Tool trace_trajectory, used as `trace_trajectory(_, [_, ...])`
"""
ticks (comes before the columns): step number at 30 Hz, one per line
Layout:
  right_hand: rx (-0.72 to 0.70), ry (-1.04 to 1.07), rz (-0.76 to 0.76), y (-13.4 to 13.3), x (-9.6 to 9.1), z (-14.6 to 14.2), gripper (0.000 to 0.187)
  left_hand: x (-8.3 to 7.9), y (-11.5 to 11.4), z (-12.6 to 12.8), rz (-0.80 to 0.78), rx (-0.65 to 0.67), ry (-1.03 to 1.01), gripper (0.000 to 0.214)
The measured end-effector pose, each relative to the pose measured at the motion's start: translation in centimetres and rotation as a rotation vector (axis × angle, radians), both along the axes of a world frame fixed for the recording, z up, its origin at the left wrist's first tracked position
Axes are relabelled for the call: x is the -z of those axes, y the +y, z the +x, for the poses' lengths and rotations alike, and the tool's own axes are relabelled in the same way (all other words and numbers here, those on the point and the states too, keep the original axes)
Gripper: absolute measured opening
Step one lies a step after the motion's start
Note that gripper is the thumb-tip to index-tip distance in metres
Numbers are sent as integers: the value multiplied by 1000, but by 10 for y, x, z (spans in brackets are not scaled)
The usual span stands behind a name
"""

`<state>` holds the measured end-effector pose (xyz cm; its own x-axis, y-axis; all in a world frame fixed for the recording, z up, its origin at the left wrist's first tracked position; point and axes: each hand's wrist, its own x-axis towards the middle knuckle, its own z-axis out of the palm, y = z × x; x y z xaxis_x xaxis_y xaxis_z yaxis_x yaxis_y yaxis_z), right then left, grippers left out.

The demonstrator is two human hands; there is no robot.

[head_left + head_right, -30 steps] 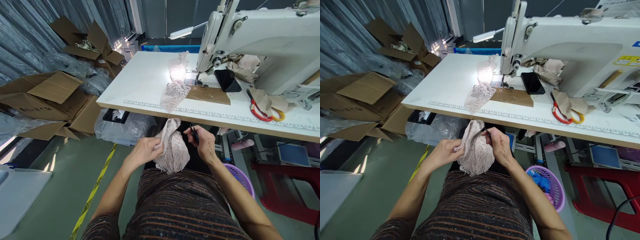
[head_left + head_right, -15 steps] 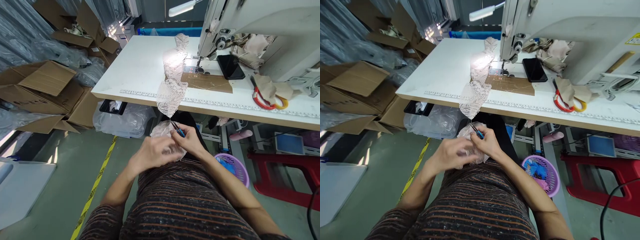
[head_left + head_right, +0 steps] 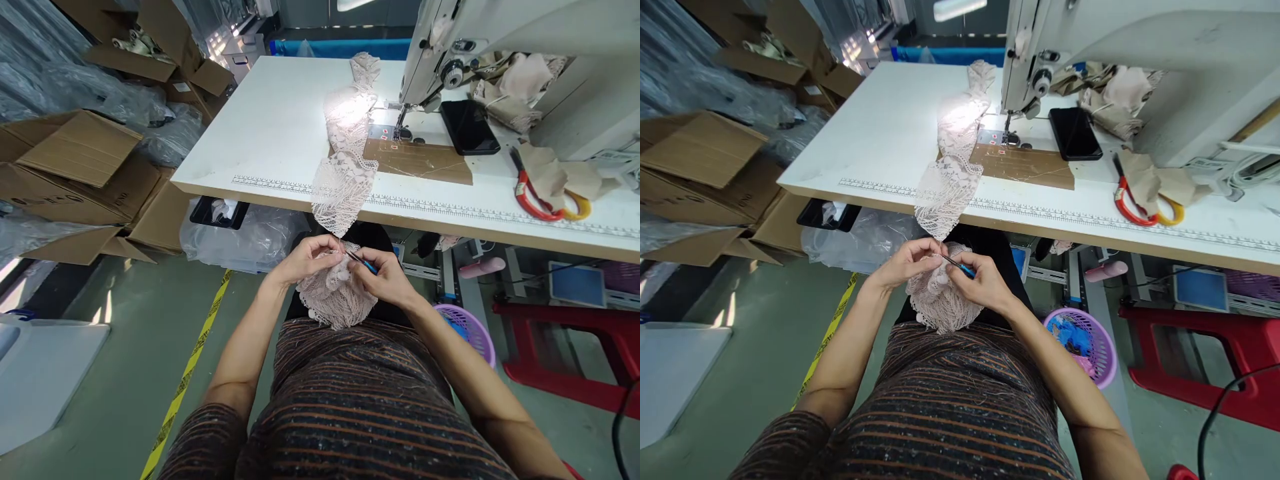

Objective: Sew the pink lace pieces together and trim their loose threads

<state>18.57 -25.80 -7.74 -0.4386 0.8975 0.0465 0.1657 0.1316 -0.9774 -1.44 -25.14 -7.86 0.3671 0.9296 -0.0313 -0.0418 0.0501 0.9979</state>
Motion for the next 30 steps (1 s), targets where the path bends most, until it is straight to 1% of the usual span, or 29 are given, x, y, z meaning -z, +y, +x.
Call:
trace_trajectory(4, [40, -99, 3, 15, 4, 3, 53, -6, -10, -5, -26, -73, 98, 30])
trace_trajectory(5, [29, -122, 9, 18, 5, 2, 58, -7, -11, -6, -24, -97, 106, 29])
trace_trajectory(7, [-8, -160, 42, 22, 5, -1, 62, -6, -13, -7, -14, -132, 115, 28])
trace_trajectory(11, [-50, -205, 127, 29, 4, -8, 62, -6, -13, -7, 9, -135, 141, 31])
trace_trajectory(14, [-28, -241, 181, 32, 4, -11, 60, -8, -12, -8, 25, -146, 168, 31])
trace_trajectory(16, [-2, -269, 186, 32, 5, -10, 59, -9, -11, -9, 28, -155, 184, 30])
trace_trajectory(18, [-5, -283, 165, 29, 5, -6, 58, -9, -11, -10, 23, -155, 201, 30])
trace_trajectory(21, [-70, -273, 153, 24, 3, -2, 56, -9, -11, -12, 18, -140, 207, 31])
trace_trajectory(25, [-140, -249, 226, 22, -3, -5, 52, -11, -10, -11, 10, -106, 195, 30])
trace_trajectory(27, [-115, -285, 253, 22, -4, -8, 49, -13, -11, -10, 6, -97, 201, 30])
trace_trajectory(30, [-30, -333, 265, 22, 0, -9, 45, -14, -11, -9, 7, -101, 212, 29])
